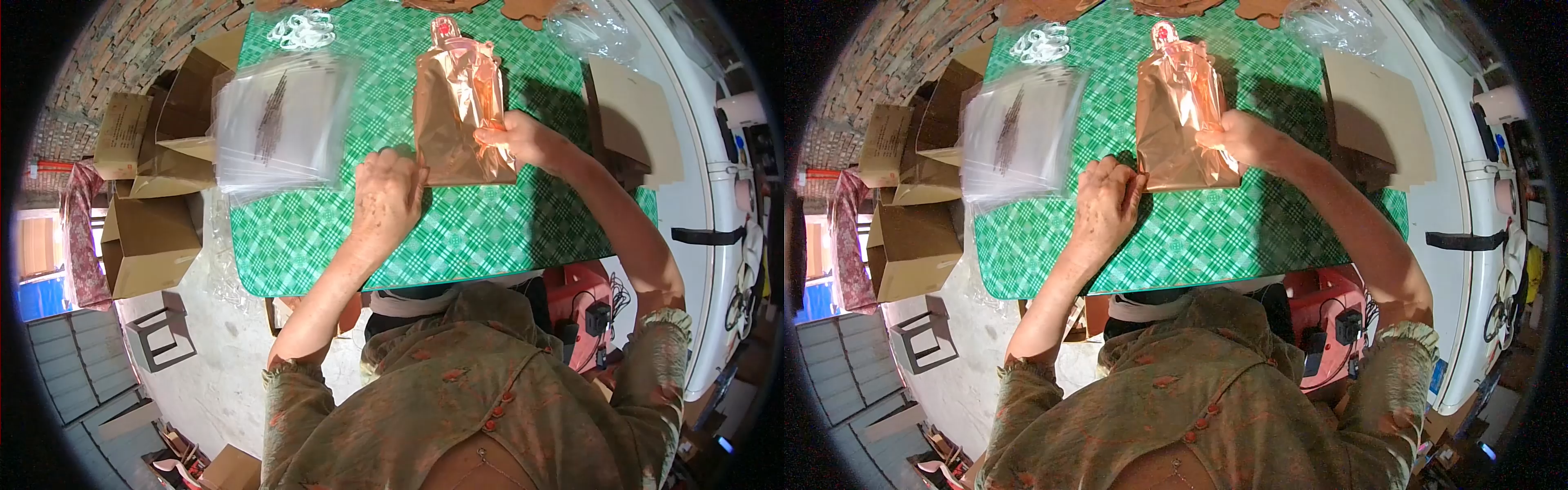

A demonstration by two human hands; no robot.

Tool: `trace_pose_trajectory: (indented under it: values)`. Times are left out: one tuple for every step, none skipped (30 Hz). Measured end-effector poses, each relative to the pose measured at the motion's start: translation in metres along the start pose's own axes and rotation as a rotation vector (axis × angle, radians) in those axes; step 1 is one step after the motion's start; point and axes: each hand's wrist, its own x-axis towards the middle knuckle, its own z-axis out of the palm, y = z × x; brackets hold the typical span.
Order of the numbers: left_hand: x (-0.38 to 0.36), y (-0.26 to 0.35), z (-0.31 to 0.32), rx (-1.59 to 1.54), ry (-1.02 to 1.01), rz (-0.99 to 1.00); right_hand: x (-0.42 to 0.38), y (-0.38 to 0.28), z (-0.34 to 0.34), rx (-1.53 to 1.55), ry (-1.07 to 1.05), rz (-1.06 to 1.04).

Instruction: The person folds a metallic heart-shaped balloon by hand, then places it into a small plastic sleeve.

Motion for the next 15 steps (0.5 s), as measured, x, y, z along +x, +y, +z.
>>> trace_pose_trajectory:
  values:
    - [0.000, 0.000, 0.000, 0.008, 0.007, 0.006, 0.000, -0.001, 0.000, -0.017, -0.009, 0.013]
    - [0.001, 0.000, 0.001, 0.020, 0.017, 0.018, 0.001, -0.001, 0.001, -0.009, 0.008, 0.008]
    - [0.002, -0.001, 0.003, 0.032, 0.027, 0.029, 0.001, -0.002, 0.002, -0.001, 0.024, 0.004]
    - [0.002, -0.001, 0.005, 0.043, 0.038, 0.040, 0.001, -0.002, 0.003, 0.007, 0.040, -0.001]
    - [0.002, 0.000, 0.006, 0.056, 0.045, 0.043, 0.002, -0.002, 0.002, -0.042, 0.053, 0.015]
    - [0.003, 0.001, 0.007, 0.070, 0.053, 0.047, 0.004, -0.001, 0.002, -0.092, 0.065, 0.031]
    - [0.004, 0.000, 0.007, 0.084, 0.061, 0.051, 0.007, 0.000, 0.001, -0.142, 0.078, 0.046]
    - [0.004, 0.000, 0.007, 0.091, 0.059, 0.056, 0.011, 0.005, 0.002, -0.159, 0.107, 0.042]
    - [0.004, -0.001, 0.007, 0.098, 0.057, 0.061, 0.014, 0.011, 0.005, -0.176, 0.135, 0.039]
    - [0.004, -0.001, 0.008, 0.104, 0.055, 0.066, 0.017, 0.016, 0.006, -0.192, 0.164, 0.037]
    - [0.004, -0.001, 0.008, 0.111, 0.053, 0.067, 0.015, 0.014, 0.006, -0.137, 0.147, -0.002]
    - [0.004, 0.000, 0.008, 0.118, 0.051, 0.067, 0.011, 0.012, 0.006, -0.082, 0.129, -0.041]
    - [0.004, 0.000, 0.008, 0.126, 0.049, 0.066, 0.007, 0.010, 0.006, -0.027, 0.111, -0.080]
    - [0.005, 0.000, 0.008, 0.121, 0.051, 0.068, 0.000, 0.004, 0.007, -0.005, 0.110, -0.106]
    - [0.005, -0.001, 0.008, 0.116, 0.053, 0.070, -0.008, -0.004, 0.007, 0.017, 0.110, -0.133]
